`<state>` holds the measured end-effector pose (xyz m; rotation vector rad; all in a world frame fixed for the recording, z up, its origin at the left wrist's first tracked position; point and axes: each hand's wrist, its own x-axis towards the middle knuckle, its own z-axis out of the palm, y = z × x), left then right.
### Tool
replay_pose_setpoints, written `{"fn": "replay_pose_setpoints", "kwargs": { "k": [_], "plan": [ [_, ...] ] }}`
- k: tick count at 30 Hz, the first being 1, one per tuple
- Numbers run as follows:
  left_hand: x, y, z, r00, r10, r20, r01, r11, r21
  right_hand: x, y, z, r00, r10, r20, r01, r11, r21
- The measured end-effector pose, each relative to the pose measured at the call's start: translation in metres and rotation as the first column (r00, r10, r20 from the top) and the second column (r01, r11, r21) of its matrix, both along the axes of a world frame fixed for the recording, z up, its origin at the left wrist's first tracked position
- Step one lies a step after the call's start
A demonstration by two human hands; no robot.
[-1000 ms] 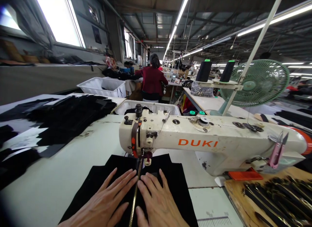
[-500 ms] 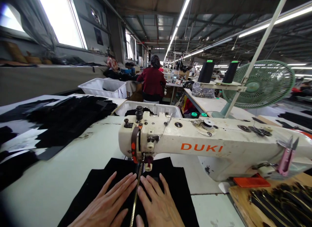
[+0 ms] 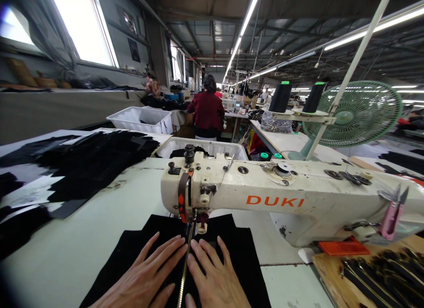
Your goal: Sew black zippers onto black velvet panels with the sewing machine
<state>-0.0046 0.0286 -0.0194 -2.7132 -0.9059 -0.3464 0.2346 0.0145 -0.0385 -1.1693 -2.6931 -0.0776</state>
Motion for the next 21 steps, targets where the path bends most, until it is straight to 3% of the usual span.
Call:
{"fn": "replay_pose_setpoints", "kwargs": {
  "k": [5, 21],
  "plan": [
    [-0.0008, 0.0012, 0.0069, 1.0, -0.008, 0.023, 0.008, 1.0, -0.013, 0.0001, -0.0003, -0.001, 1.0, 0.003, 0.0, -0.002, 1.0, -0.015],
    [-0.0017, 0.0005, 0.0038, 0.999, -0.01, 0.03, 0.01, 1.0, 0.002, 0.0011, -0.0005, -0.0019, 1.0, 0.001, -0.016, -0.001, 1.0, -0.029]
  ]
}}
